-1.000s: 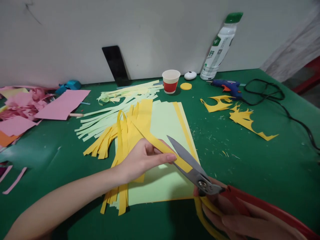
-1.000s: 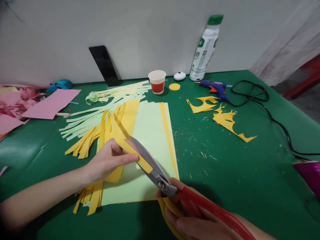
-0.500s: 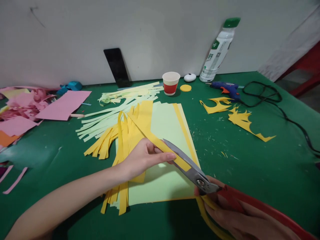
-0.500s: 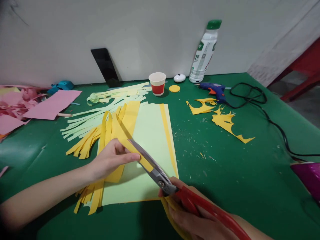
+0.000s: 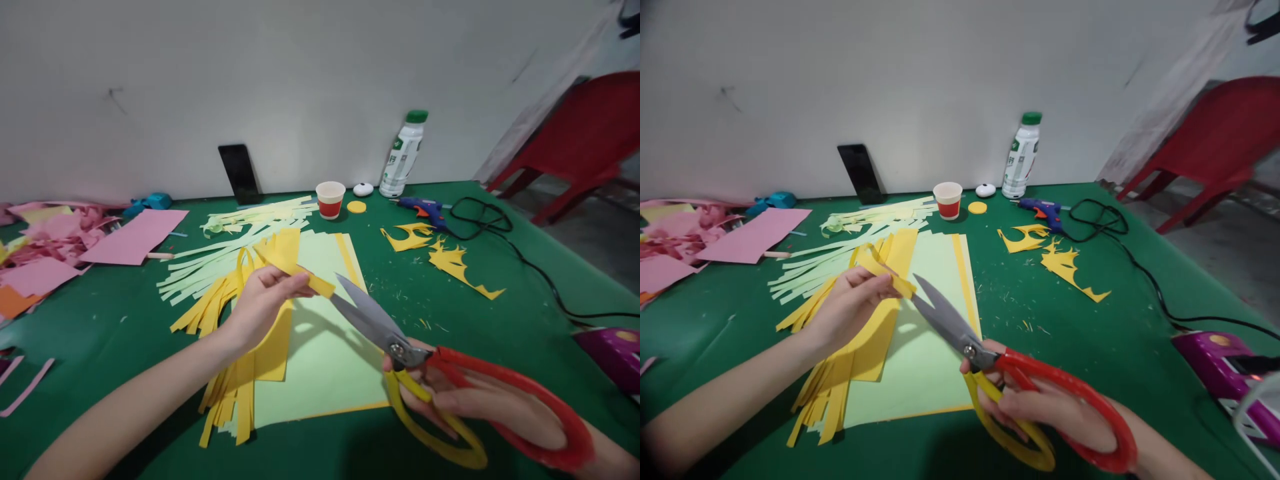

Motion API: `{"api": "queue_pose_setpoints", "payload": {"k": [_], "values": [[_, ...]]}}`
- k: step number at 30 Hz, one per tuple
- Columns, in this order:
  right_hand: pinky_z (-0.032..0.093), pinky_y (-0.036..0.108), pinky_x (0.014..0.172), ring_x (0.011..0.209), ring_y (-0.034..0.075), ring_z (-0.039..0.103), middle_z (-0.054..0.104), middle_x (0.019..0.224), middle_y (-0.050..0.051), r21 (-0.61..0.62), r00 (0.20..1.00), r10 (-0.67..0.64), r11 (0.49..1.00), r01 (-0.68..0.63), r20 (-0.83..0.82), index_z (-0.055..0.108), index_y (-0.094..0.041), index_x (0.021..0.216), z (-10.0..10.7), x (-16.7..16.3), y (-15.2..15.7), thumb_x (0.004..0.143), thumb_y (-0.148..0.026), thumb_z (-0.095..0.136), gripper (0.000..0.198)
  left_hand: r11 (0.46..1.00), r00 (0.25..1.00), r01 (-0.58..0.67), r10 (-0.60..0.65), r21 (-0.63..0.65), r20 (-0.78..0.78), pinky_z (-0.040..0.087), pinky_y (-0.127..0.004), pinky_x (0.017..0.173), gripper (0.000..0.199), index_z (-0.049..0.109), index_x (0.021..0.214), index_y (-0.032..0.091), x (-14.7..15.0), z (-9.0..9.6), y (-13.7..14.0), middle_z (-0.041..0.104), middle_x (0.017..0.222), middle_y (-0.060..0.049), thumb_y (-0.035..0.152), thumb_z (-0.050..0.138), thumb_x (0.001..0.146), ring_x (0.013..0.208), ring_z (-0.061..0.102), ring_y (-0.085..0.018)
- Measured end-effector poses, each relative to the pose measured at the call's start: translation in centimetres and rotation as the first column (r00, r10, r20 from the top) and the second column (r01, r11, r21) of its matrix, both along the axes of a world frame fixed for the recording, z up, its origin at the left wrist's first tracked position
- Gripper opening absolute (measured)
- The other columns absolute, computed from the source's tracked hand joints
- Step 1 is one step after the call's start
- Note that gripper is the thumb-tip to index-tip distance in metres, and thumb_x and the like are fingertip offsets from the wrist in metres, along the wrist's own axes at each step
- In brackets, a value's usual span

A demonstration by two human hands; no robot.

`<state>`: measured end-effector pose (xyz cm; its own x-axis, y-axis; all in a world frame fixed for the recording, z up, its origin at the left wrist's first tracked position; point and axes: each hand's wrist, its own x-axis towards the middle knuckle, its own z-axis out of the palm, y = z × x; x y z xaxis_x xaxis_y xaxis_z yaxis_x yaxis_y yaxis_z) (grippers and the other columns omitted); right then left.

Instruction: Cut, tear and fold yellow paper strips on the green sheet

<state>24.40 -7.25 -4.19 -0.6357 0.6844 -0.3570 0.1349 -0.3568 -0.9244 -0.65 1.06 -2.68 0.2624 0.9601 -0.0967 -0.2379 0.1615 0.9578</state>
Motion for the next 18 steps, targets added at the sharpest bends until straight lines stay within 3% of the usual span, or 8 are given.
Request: {"api": "queue_pose_setpoints", "payload": {"k": [3,5,6,8,10,12,15,18], "values": [[0.043,0.027,0.06,0.057,0.012,0.044,0.045,0.066,0.001,0.147,0.993,-0.112,0.983,0.108,0.022,0.048,-0.016,0.11,0.8,0.2,1.1,0.084,-0.043,0.036,0.039,0.997,0.996,-0.064,0.06,0.051,0.071,0.048,-0.016,0.062,0.008,0.068,0.067,0.016,-0.1,0.9,0.5,0.067,0.058,0.001,0.023,0.069,0.068,0.057,0.061,-0.007],[0.042,0.027,0.056,0.054,0.012,0.044,0.044,0.064,0.0,0.387,0.92,-0.296,0.904,0.182,0.258,0.046,-0.016,0.109,0.8,0.4,2.1,0.087,-0.044,0.026,0.041,0.995,0.995,-0.069,0.063,0.066,0.082,0.048,-0.016,0.063,0.008,0.067,0.067,0.016,0.1,1.4,0.5,0.066,0.056,0.002,0.023,0.067,0.07,0.057,0.061,-0.007],[0.041,0.027,0.054,0.054,0.013,0.044,0.045,0.063,0.0,0.523,0.822,-0.411,0.836,0.168,0.393,0.045,-0.017,0.109,0.7,0.4,2.7,0.087,-0.045,0.024,0.042,0.996,0.995,-0.062,0.055,0.072,0.087,0.048,-0.017,0.063,0.008,0.067,0.068,0.016,0.2,1.6,0.4,0.066,0.056,0.001,0.023,0.067,0.07,0.057,0.061,-0.008],[0.04,0.03,0.057,0.057,0.017,0.049,0.051,0.065,0.003,0.719,0.514,-0.624,0.695,0.023,0.588,0.046,-0.016,0.108,0.2,0.6,4.2,0.085,-0.046,0.03,0.041,0.996,0.994,-0.036,0.028,0.08,0.101,0.048,-0.018,0.062,0.007,0.066,0.069,0.016,0.7,2.0,0.1,0.066,0.056,0.001,0.023,0.067,0.07,0.056,0.061,-0.009],[0.039,0.034,0.058,0.059,0.021,0.052,0.055,0.064,0.006,0.746,0.372,-0.682,0.664,-0.045,0.63,0.047,-0.013,0.11,-0.5,0.7,5.8,0.082,-0.041,0.038,0.041,0.996,0.993,-0.007,-0.003,0.084,0.114,0.048,-0.019,0.062,0.007,0.066,0.069,0.016,1.4,2.4,-0.2,0.067,0.058,0.001,0.023,0.068,0.07,0.057,0.062,-0.009],[0.038,0.033,0.057,0.064,0.025,0.055,0.058,0.067,0.01,0.746,0.293,-0.696,0.656,-0.11,0.655,0.051,-0.013,0.107,-1.3,0.6,7.2,0.08,-0.037,0.042,0.037,0.995,0.993,0.019,-0.029,0.095,0.114,0.047,-0.02,0.063,0.006,0.067,0.07,0.017,1.9,2.9,-0.6,0.068,0.064,0.001,0.023,0.067,0.07,0.059,0.062,-0.009],[0.039,0.031,0.057,0.07,0.026,0.059,0.061,0.073,0.012,0.742,0.254,-0.698,0.643,-0.19,0.67,0.057,-0.014,0.099,-1.9,0.2,8.3,0.076,-0.028,0.049,0.028,0.989,0.994,0.045,-0.058,0.138,0.09,0.046,-0.021,0.069,0.008,0.069,0.072,0.018,2.3,3.3,-0.9,0.068,0.076,-0.001,0.025,0.066,0.072,0.067,0.061,-0.01],[0.04,0.034,0.058,0.078,0.03,0.059,0.06,0.083,0.017,0.764,0.288,-0.708,0.603,-0.229,0.645,0.06,-0.011,0.09,-0.6,-0.8,8.1,0.074,-0.019,0.052,0.02,0.983,0.995,0.024,-0.04,0.181,0.088,0.043,-0.024,0.075,0.008,0.07,0.074,0.021,2.3,3.4,-1.1,0.067,0.084,-0.001,0.027,0.066,0.072,0.075,0.059,-0.011]]}}
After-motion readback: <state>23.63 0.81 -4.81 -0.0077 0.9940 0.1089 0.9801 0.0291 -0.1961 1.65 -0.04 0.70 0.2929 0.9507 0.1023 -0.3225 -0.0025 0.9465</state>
